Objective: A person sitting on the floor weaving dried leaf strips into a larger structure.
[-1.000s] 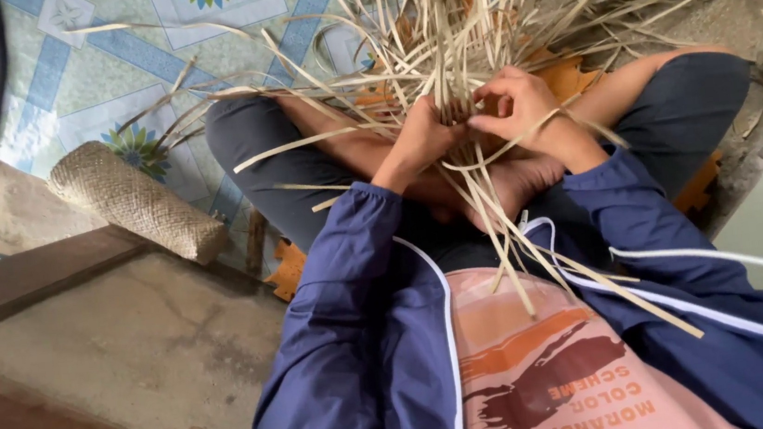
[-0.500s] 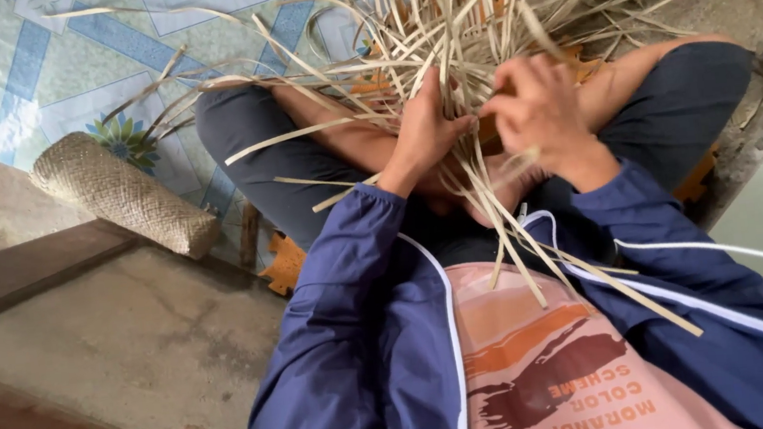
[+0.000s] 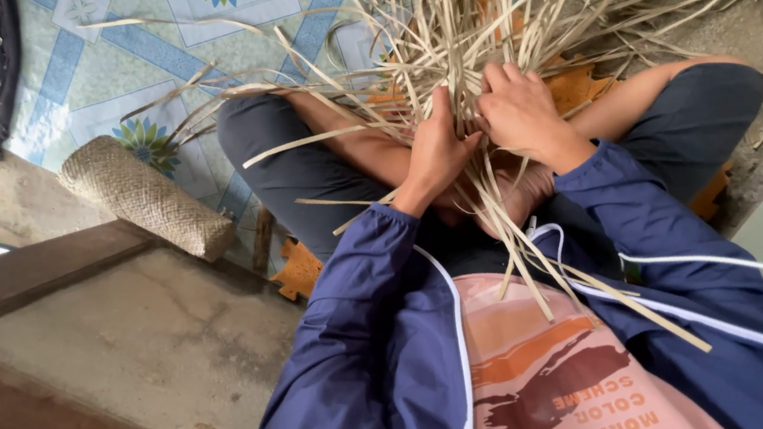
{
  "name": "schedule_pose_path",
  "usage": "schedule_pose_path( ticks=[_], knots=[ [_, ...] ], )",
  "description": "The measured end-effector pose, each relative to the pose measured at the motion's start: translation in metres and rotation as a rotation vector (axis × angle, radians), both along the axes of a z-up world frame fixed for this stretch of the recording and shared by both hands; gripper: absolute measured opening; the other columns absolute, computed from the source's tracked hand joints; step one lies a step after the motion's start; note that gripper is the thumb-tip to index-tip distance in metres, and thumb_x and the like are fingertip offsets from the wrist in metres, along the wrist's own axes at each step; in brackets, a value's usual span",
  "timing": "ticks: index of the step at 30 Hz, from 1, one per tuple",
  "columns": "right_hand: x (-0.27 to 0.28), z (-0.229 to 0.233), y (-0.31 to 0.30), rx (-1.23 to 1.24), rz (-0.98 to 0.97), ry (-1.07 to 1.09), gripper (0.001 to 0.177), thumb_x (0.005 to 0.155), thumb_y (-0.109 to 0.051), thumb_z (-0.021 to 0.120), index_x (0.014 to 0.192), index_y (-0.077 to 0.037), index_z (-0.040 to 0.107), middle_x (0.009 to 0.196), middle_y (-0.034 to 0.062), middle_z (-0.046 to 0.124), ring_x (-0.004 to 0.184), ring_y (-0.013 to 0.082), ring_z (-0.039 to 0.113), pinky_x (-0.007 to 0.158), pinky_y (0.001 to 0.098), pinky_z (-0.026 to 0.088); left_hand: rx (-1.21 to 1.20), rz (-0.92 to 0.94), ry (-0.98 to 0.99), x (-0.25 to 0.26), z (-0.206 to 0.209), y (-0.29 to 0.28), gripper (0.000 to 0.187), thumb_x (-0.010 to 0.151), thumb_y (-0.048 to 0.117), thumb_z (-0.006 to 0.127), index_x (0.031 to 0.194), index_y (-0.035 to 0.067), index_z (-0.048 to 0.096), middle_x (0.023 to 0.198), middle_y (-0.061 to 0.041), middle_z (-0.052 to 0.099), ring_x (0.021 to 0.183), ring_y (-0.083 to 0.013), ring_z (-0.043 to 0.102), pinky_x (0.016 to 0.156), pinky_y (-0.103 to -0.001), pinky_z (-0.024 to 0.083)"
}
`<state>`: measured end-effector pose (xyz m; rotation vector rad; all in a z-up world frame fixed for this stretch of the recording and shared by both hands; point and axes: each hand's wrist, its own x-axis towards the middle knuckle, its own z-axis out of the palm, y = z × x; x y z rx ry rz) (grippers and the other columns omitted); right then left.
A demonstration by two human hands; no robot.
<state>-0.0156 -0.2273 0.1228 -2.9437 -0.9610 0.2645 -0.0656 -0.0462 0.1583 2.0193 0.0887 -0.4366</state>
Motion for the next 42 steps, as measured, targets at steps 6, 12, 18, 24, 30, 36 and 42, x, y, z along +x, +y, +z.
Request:
schedule_pose_path(
  ticks=[6, 12, 18, 24, 30, 36, 42],
  knots=[
    [0.004, 0.021, -0.023, 0.552, -0.305, 0.381, 0.019, 0.085, -0.018, 0.081, 0.091, -0.002, 0.074, 0.097, 0.0196, 0.059, 0.083, 0.0359, 0.067, 0.069, 0.0416, 0.052, -0.083, 0.015, -0.003, 0.001, -0.007, 0.011, 0.083, 0.078, 0.026, 0.087, 0.139, 0.014, 0.032, 0.103, -0.037, 0.071, 0.105, -0.0567, 0.068, 0.094, -0.062, 0.055],
    [-0.018, 0.069, -0.02, 1.02, -0.483, 0.738, 0.019, 0.089, -0.005, 0.08, 0.104, -0.007, 0.067, 0.083, -0.0083, 0.055, 0.081, 0.0008, 0.058, 0.073, 0.017, 0.051, -0.081, 0.02, -0.075, -0.014, 0.011, 0.033, 0.085, 0.079, 0.017, 0.087, 0.14, 0.014, 0.028, 0.095, -0.02, 0.072, 0.098, -0.0497, 0.07, 0.087, -0.058, 0.054],
    [-0.022, 0.096, -0.011, 0.962, -0.308, 0.476, 0.015, 0.098, -0.014, 0.08, 0.112, -0.01, 0.075, 0.103, 0.0048, 0.074, 0.105, 0.0123, 0.068, 0.095, 0.0312, 0.052, -0.067, 0.05, -0.068, -0.039, 0.007, 0.045, 0.058, 0.084, 0.028, 0.084, 0.12, 0.015, 0.04, 0.097, -0.008, 0.075, 0.096, -0.0304, 0.073, 0.086, -0.046, 0.058],
    [-0.02, 0.13, 0.029, 0.946, 0.116, 0.428, 0.011, 0.094, -0.002, 0.075, 0.104, -0.004, 0.078, 0.102, 0.0143, 0.07, 0.092, 0.0301, 0.07, 0.083, 0.0404, 0.055, -0.064, 0.05, -0.158, -0.042, -0.013, 0.043, 0.025, 0.078, 0.025, 0.085, 0.095, 0.017, 0.068, 0.082, -0.005, 0.076, 0.086, -0.0282, 0.074, 0.076, -0.039, 0.061],
    [-0.008, 0.123, 0.067, 0.904, 0.227, 0.609, 0.014, 0.088, -0.004, 0.077, 0.1, -0.01, 0.081, 0.091, 0.0078, 0.073, 0.084, 0.0248, 0.071, 0.08, 0.0382, 0.056, -0.005, 0.03, -0.2, -0.03, 0.004, 0.036, 0.02, 0.082, 0.021, 0.071, 0.092, 0.004, 0.067, 0.088, -0.015, 0.074, 0.087, -0.0397, 0.073, 0.075, -0.049, 0.059],
    [0.001, 0.097, 0.078, 0.798, 0.273, 0.542, 0.008, 0.087, -0.019, 0.079, 0.095, -0.018, 0.082, 0.093, 0.0042, 0.076, 0.09, 0.0284, 0.074, 0.083, 0.0398, 0.058, -0.075, 0.031, -0.262, 0.015, 0.016, 0.021, 0.018, 0.083, 0.021, 0.072, 0.091, 0.005, 0.069, 0.086, -0.014, 0.074, 0.086, -0.0357, 0.071, 0.075, -0.046, 0.058],
    [-0.013, 0.101, 0.088, 0.66, 0.236, 0.445, 0.005, 0.092, -0.034, 0.073, 0.094, -0.032, 0.078, 0.096, -0.0075, 0.071, 0.09, 0.022, 0.073, 0.083, 0.0361, 0.058, -0.189, -0.003, -0.293, 0.045, 0.024, -0.012, 0.016, 0.084, 0.021, 0.074, 0.089, 0.006, 0.071, 0.083, -0.013, 0.074, 0.084, -0.0309, 0.07, 0.074, -0.042, 0.056]
  ],
)
